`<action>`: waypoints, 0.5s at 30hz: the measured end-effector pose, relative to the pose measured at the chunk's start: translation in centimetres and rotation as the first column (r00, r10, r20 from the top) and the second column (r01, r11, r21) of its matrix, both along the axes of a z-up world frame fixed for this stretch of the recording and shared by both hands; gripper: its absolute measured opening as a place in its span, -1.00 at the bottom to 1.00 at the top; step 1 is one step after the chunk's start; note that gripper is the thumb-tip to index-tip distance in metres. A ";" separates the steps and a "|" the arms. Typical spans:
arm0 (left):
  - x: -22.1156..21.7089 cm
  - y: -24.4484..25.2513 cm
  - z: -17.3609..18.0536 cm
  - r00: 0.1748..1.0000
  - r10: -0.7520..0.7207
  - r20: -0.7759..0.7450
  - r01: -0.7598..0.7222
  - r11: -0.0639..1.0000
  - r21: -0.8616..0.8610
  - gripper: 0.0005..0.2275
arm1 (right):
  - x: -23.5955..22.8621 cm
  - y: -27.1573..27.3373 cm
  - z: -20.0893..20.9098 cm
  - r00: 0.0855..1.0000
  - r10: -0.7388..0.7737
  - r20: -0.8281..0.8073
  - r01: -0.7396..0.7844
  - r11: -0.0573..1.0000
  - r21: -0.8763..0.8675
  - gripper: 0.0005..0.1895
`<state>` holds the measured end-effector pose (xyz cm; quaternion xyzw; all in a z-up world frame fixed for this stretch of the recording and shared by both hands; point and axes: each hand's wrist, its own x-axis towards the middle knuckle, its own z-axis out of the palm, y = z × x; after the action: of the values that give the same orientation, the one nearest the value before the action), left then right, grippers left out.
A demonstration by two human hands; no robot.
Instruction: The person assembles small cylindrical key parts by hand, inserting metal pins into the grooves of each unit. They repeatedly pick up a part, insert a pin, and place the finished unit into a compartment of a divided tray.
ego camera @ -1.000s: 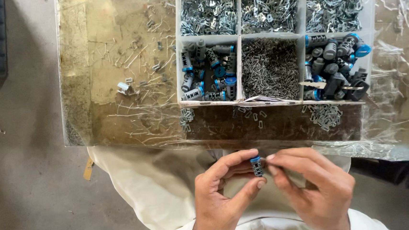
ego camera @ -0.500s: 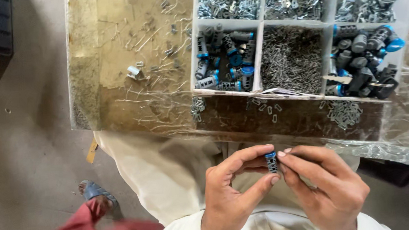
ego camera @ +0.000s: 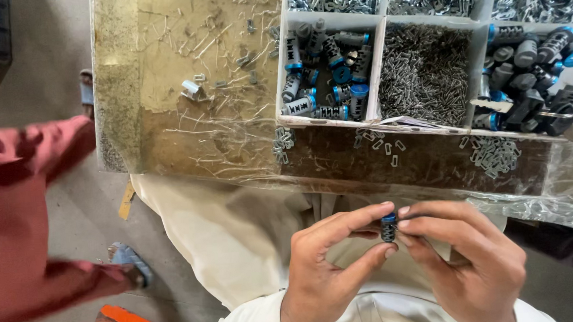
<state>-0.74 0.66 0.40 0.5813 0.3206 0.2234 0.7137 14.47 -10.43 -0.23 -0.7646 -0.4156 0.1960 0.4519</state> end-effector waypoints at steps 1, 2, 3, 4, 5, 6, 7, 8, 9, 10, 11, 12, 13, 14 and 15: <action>0.0 0.0 0.0 1.000 -0.008 -0.003 0.008 1.000 0.015 -0.60 | -0.1 0.2 0.1 1.000 0.011 0.019 -0.011 1.000 0.010 -0.82; 0.0 0.1 0.0 1.000 -0.017 -0.007 0.017 0.999 0.031 -0.59 | -0.2 0.3 0.1 0.999 0.021 0.038 -0.022 1.000 0.020 -0.83; -0.1 0.1 0.0 1.000 -0.024 -0.010 0.024 0.999 0.046 -0.59 | -0.2 0.4 0.2 0.998 0.032 0.057 -0.034 0.999 0.029 -0.83; -0.1 0.2 -0.1 1.000 -0.025 -0.018 0.026 0.999 0.046 -0.59 | -0.3 0.5 0.3 0.996 0.037 0.080 -0.038 0.999 0.020 -0.82; -0.1 0.2 -0.1 0.999 -0.028 -0.027 0.029 0.998 0.046 -0.59 | -0.3 0.5 0.4 0.994 0.041 0.102 -0.042 0.999 0.010 -0.81; -0.1 0.3 -0.1 0.999 -0.031 -0.036 0.032 0.998 0.046 -0.58 | -0.3 0.5 0.5 0.991 0.045 0.123 -0.045 0.999 0.001 -0.81; -0.2 0.3 -0.1 0.999 -0.034 -0.033 0.035 0.999 0.041 -0.58 | -0.3 0.5 0.5 0.993 0.034 0.109 -0.036 0.999 0.017 -0.80; -0.2 0.3 -0.1 0.999 -0.037 -0.030 0.038 0.999 0.035 -0.58 | -0.4 0.6 0.5 0.995 0.023 0.095 -0.026 0.999 0.034 -0.80; -0.2 0.2 -0.1 0.999 -0.041 -0.027 0.042 0.999 0.029 -0.58 | -0.4 0.6 0.5 0.997 0.011 0.081 -0.015 0.999 0.049 -0.80; -0.1 0.2 -0.1 0.999 -0.038 -0.016 0.039 0.999 0.033 -0.59 | -0.3 0.7 0.6 0.995 0.010 0.096 -0.013 0.999 0.032 -0.80; 0.0 0.2 -0.2 0.999 -0.036 -0.004 0.036 0.999 0.038 -0.59 | -0.3 0.9 0.6 0.994 0.008 0.111 -0.010 1.000 0.017 -0.80; 0.0 0.1 -0.2 0.999 -0.033 0.007 0.033 0.998 0.044 -0.60 | -0.3 1.2 0.8 0.992 0.007 0.126 -0.007 1.000 0.003 -0.80; 0.0 0.2 -0.2 1.000 -0.027 -0.011 0.027 0.999 0.034 -0.60 | -0.2 1.5 1.0 0.982 0.001 0.188 -0.005 1.000 0.021 -0.79; 0.0 0.3 -0.3 0.999 -0.021 -0.029 0.021 1.000 0.023 -0.60 | -0.1 1.8 1.2 0.969 -0.006 0.249 -0.005 0.999 0.040 -0.79; -0.1 0.3 -0.3 0.999 -0.016 -0.048 0.017 1.000 0.011 -0.60 | 0.0 2.2 1.4 0.945 0.003 0.328 -0.012 1.000 0.023 -0.77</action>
<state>-0.88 0.95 0.07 0.5931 0.3314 0.2053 0.7045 14.51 -8.23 1.22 -0.7792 -0.4903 0.0627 0.3853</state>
